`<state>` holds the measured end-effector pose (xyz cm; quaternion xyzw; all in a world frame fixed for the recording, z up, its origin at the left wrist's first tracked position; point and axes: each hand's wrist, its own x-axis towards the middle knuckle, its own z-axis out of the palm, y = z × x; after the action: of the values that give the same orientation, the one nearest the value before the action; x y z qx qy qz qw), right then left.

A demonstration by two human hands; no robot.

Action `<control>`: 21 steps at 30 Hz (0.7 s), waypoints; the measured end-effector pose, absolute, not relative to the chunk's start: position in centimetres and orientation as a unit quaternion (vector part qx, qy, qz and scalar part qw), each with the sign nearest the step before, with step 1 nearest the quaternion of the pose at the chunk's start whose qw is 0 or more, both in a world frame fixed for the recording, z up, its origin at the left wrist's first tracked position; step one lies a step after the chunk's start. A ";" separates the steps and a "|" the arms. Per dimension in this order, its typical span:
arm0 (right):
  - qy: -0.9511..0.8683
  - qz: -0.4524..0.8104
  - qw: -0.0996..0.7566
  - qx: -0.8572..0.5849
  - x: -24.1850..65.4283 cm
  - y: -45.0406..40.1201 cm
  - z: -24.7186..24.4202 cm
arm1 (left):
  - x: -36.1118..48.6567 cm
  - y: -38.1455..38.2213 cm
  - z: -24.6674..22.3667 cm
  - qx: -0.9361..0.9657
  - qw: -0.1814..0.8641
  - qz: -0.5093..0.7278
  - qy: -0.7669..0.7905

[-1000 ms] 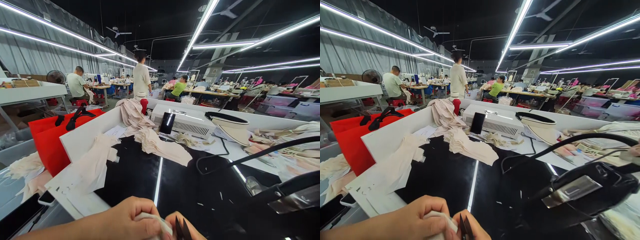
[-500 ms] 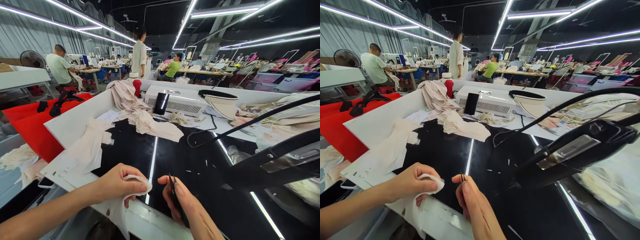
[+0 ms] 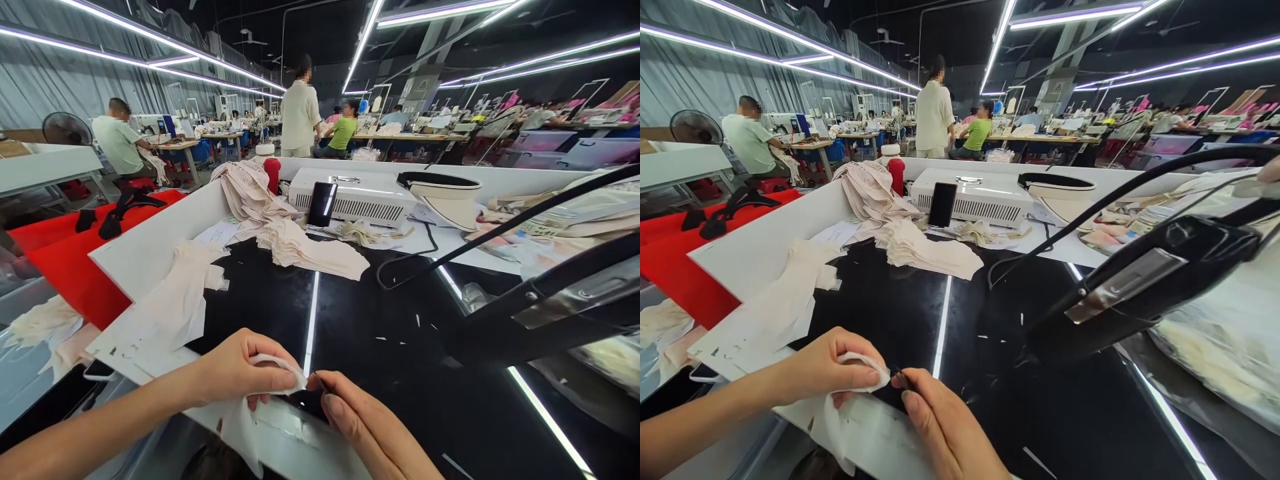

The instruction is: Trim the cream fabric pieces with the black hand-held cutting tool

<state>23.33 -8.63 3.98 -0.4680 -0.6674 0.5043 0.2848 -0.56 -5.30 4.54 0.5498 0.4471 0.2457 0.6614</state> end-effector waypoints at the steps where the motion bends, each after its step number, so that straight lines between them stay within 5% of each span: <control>1: -0.670 0.496 0.287 -0.472 23.3 -8.6 4.0 | -0.5 -5.3 4.6 0.554 0.658 0.243 0.448; 21: -0.700 0.492 0.245 -0.456 23.0 -8.4 3.1 | 0.0 -5.6 5.2 0.573 0.638 0.226 0.463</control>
<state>22.97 -8.37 3.13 -0.4563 -0.6996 0.4920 0.2454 0.05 -5.63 5.21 0.5730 0.4627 0.2258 0.6377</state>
